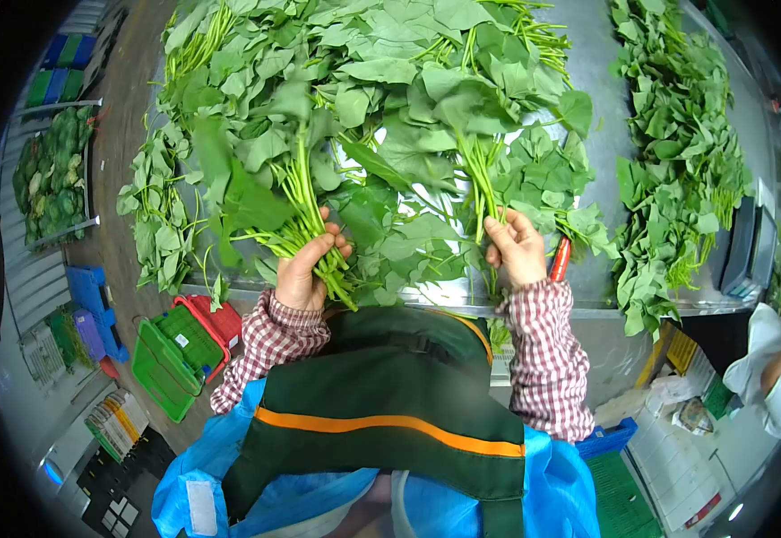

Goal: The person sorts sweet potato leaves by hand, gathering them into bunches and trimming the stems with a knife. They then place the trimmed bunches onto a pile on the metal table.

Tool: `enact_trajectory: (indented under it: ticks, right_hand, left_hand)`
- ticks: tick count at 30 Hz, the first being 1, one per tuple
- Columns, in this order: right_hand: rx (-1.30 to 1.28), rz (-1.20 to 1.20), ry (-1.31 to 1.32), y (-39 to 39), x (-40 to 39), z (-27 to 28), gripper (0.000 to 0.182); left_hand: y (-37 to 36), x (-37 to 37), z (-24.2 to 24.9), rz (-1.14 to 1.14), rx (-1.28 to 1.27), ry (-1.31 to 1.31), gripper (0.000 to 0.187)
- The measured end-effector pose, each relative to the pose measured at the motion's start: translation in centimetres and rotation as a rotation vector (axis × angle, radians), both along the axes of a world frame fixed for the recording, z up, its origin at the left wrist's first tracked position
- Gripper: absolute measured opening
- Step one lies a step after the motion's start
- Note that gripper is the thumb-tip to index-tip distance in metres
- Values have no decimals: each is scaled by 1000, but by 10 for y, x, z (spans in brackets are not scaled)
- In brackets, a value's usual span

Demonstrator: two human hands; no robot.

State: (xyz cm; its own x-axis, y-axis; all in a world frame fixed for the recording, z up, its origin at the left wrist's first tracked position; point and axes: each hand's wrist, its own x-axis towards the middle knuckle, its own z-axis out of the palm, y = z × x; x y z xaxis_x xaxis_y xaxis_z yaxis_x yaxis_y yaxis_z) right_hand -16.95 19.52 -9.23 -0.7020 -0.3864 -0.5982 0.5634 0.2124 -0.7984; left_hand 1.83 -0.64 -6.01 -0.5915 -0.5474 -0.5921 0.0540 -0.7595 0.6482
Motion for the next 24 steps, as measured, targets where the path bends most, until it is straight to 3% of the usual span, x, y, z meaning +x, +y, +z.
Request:
enact_trajectory:
  ticks: [5, 7, 9, 12, 13, 15, 19, 24]
  right_hand:
    - [-288, -288, -387, -19, 31, 27, 11]
    - [-333, -163, -372, -27, 47, 29, 10]
    - [-365, -64, -169, -37, 60, 33, 17]
    - [-291, -134, 292, -42, 71, 35, 20]
    - [-92, 31, 447, -35, 60, 31, 20]
    - [-119, 69, 142, -40, 50, 29, 18]
    - [-157, 297, 26, -56, 72, 43, 19]
    - [-221, 127, -34, -66, 80, 46, 18]
  left_hand:
    - [21, -9, 10, -59, -167, 21, 39]
    - [33, -14, 16, -163, -166, 27, 35]
    - [42, -17, 15, -192, -181, 12, 32]
    - [41, -21, 20, 19, -156, -26, 22]
    - [38, -18, 18, -12, -189, -13, 23]
    - [29, -13, 11, -77, -253, 17, 25]
    - [30, -18, 2, -266, -219, 167, 27]
    - [29, -18, 2, -44, 105, 31, 26]
